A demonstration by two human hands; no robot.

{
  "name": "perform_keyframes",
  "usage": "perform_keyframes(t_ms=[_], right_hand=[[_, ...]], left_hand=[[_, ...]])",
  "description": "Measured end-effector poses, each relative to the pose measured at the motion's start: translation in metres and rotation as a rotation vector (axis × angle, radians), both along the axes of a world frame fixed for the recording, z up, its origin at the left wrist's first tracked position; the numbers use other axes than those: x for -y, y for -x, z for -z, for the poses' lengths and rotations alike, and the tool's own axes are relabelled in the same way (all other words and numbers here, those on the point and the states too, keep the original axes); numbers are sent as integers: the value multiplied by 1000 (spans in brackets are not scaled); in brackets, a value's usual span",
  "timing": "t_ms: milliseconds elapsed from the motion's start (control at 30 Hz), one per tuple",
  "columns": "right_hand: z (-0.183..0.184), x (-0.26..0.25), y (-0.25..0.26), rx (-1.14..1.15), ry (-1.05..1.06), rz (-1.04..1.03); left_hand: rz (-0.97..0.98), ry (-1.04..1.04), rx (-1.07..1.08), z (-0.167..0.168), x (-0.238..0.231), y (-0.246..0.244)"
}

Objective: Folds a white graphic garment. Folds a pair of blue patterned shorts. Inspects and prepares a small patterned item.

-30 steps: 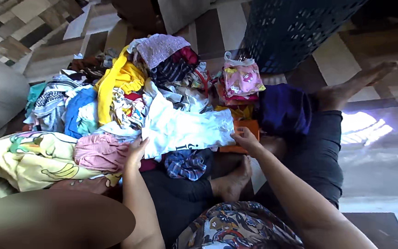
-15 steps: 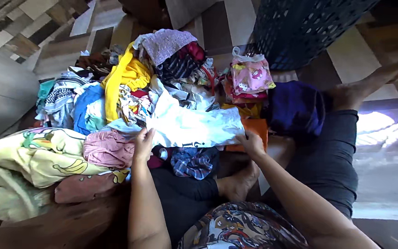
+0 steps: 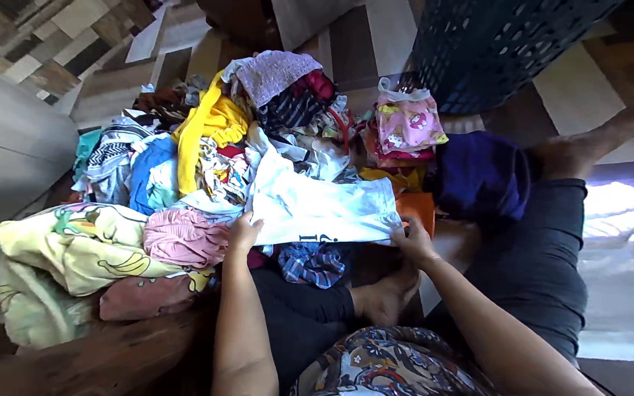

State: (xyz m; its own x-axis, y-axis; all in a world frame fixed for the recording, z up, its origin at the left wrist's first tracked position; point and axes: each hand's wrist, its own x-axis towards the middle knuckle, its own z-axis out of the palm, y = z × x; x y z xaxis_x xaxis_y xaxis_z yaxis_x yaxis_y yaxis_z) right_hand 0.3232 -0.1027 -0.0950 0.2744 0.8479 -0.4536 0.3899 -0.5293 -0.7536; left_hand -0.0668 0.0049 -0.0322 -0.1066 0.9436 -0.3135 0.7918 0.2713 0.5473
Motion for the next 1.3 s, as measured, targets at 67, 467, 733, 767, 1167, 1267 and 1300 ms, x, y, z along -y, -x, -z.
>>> perform_keyframes(t_ms=[67,467,733,767,1167,1267,1300], right_hand=[[-19,-6,6,158,107,-70],[-56,-111,154,184,-233,-641],[-53,-136,204,159,-97,-590],[-51,-133,201,97,-190,-576],[-26,-112,126,265,-335,-547],[-24,-117,80,392,-114,-480],[-21,-117,67,432,-61,-468]], left_hand=[[-10,12,23,4,-1,3],[-125,-7,423,8,-1,14],[-132,18,548,16,-6,17],[-138,24,563,17,-6,19],[-184,-168,384,3,-3,23],[-173,-305,184,-15,-11,8],[-117,-334,134,-20,-17,0]])
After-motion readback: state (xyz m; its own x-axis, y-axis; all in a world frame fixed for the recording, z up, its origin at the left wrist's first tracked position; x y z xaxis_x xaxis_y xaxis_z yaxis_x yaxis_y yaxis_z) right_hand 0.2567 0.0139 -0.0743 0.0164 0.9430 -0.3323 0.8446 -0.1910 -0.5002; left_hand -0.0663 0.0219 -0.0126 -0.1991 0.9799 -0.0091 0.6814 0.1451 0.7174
